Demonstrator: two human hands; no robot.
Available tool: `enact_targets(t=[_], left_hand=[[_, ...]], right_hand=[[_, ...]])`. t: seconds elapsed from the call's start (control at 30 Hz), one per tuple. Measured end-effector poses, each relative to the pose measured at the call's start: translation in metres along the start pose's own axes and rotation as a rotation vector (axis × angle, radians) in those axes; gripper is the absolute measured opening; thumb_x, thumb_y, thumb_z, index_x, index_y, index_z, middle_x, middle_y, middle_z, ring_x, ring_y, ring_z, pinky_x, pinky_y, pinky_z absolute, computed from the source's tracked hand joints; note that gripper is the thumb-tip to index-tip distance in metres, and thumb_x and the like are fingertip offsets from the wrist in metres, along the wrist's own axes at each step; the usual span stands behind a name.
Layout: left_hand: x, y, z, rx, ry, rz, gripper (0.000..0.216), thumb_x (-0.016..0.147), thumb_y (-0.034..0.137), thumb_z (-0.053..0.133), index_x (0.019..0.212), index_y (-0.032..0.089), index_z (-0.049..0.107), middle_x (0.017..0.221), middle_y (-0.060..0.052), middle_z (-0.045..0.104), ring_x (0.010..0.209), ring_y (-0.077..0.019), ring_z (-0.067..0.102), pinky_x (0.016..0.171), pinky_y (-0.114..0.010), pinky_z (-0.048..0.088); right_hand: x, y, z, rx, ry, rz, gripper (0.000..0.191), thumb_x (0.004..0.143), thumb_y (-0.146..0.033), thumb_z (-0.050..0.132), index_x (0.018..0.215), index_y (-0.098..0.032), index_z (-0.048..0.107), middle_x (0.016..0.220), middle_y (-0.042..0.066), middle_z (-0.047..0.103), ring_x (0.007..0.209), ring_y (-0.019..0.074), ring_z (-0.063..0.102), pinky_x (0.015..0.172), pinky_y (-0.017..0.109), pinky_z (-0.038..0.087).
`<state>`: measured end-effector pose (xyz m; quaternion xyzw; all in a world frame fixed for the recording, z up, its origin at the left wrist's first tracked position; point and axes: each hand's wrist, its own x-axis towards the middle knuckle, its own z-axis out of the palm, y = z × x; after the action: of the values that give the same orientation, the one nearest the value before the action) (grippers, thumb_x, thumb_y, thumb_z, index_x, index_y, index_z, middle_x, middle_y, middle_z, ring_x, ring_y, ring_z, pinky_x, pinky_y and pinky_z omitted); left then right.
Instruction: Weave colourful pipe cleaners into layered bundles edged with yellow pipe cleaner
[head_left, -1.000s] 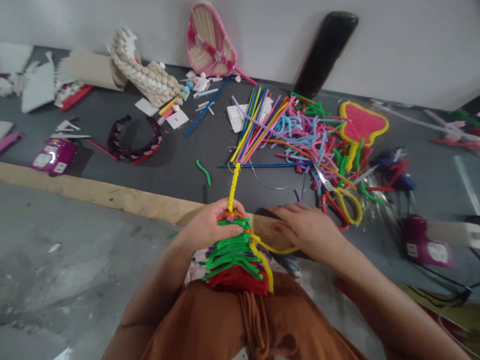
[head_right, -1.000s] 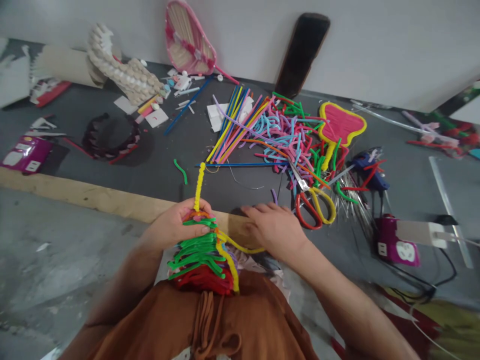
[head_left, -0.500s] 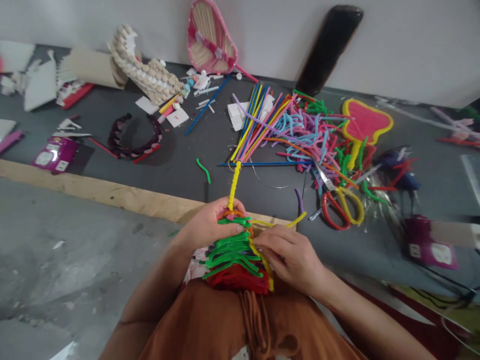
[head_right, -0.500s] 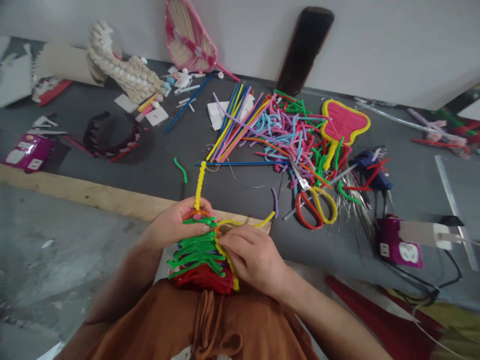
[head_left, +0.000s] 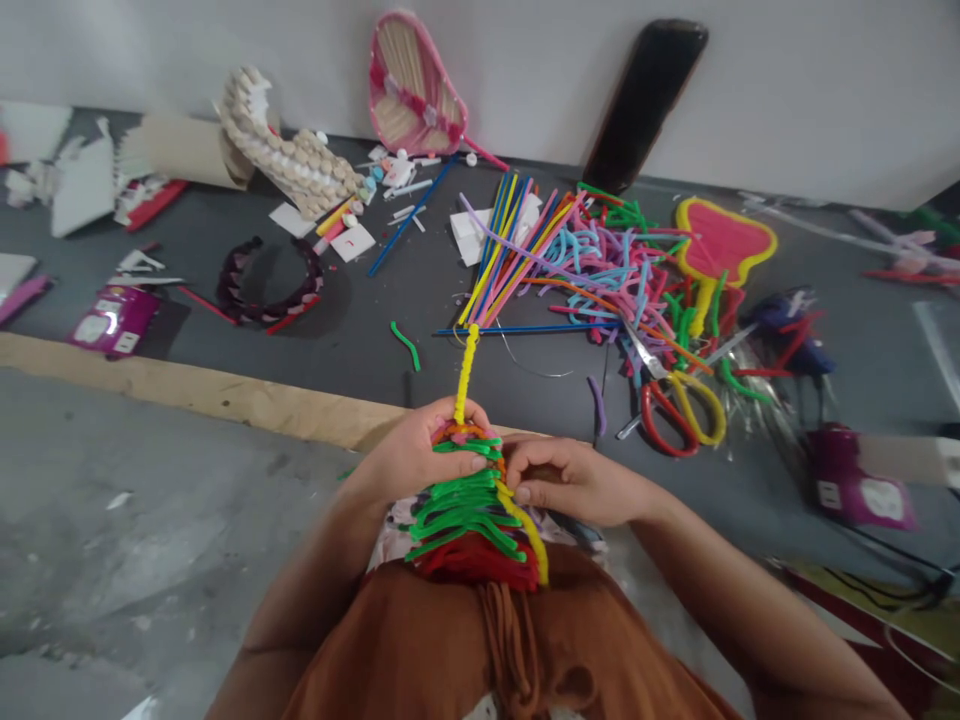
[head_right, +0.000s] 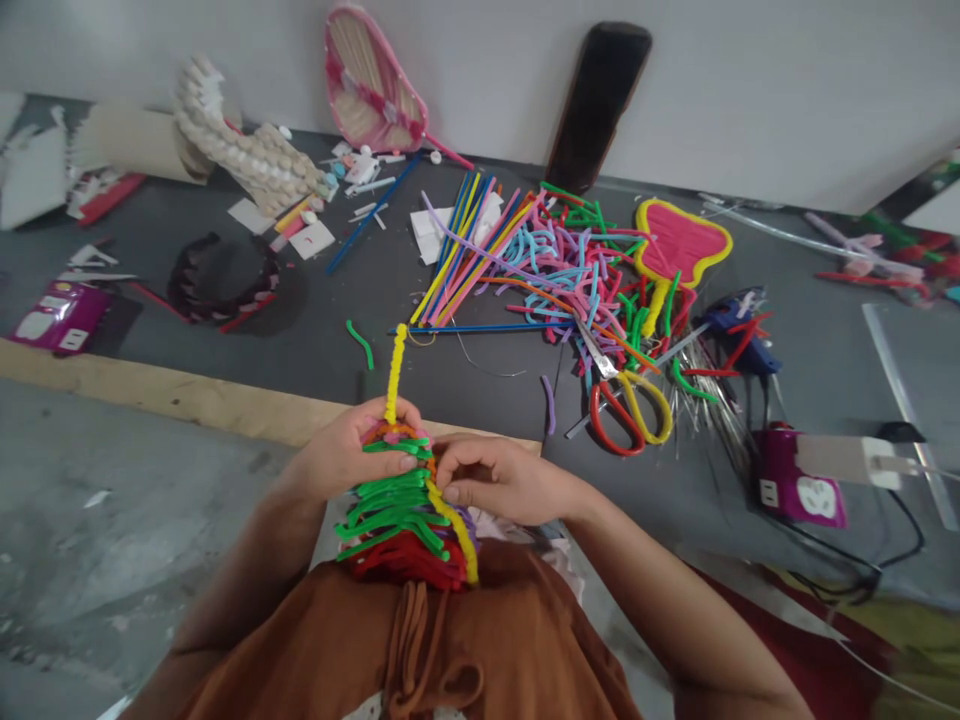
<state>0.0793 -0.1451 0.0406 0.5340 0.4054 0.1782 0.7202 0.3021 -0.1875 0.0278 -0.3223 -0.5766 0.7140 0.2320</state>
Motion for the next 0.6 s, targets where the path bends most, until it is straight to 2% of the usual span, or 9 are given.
enact_targets(t=[0.07, 0.2, 0.33, 0.6], left_hand=[[-0.0001, 0.0002, -0.0001, -0.014, 0.002, -0.004, 0.030, 0.071, 0.026, 0.072, 0.094, 0.018, 0.056, 0.089, -0.001, 0.061, 0.082, -0.0141, 0.057, 0.074, -0.026, 0.046], [0.0002, -0.0009, -0.0006, -0.013, 0.014, -0.023, 0.030, 0.070, 0.026, 0.072, 0.094, 0.017, 0.055, 0.089, -0.002, 0.062, 0.082, -0.0145, 0.058, 0.073, -0.026, 0.047], [-0.0001, -0.0024, -0.0015, -0.008, 0.010, -0.021, 0.029, 0.072, 0.025, 0.072, 0.095, 0.018, 0.056, 0.091, -0.002, 0.062, 0.083, -0.0146, 0.058, 0.075, -0.027, 0.047], [-0.0015, -0.0026, -0.0010, 0.003, 0.020, -0.022, 0.028, 0.073, 0.023, 0.070, 0.096, 0.017, 0.056, 0.094, -0.003, 0.064, 0.085, -0.0153, 0.060, 0.076, -0.028, 0.048]], right_hand=[[0.0024, -0.0004, -0.0018, 0.048, -0.034, 0.025, 0.020, 0.089, -0.035, 0.059, 0.085, -0.016, 0.061, 0.082, 0.001, 0.056, 0.073, 0.0110, 0.051, 0.067, 0.024, 0.044], [0.0050, -0.0006, -0.0037, 0.039, 0.003, 0.045, 0.023, 0.085, -0.038, 0.064, 0.082, -0.015, 0.062, 0.081, 0.001, 0.058, 0.074, 0.0115, 0.052, 0.069, 0.024, 0.043], [0.0060, 0.0002, -0.0053, 0.007, 0.051, 0.166, 0.027, 0.080, -0.041, 0.068, 0.077, -0.015, 0.063, 0.074, -0.001, 0.059, 0.066, 0.0103, 0.051, 0.061, 0.022, 0.041], [0.0089, 0.0004, -0.0078, -0.054, 0.058, 0.326, 0.032, 0.074, -0.046, 0.072, 0.069, -0.015, 0.065, 0.064, -0.002, 0.059, 0.059, 0.0092, 0.049, 0.055, 0.021, 0.038]])
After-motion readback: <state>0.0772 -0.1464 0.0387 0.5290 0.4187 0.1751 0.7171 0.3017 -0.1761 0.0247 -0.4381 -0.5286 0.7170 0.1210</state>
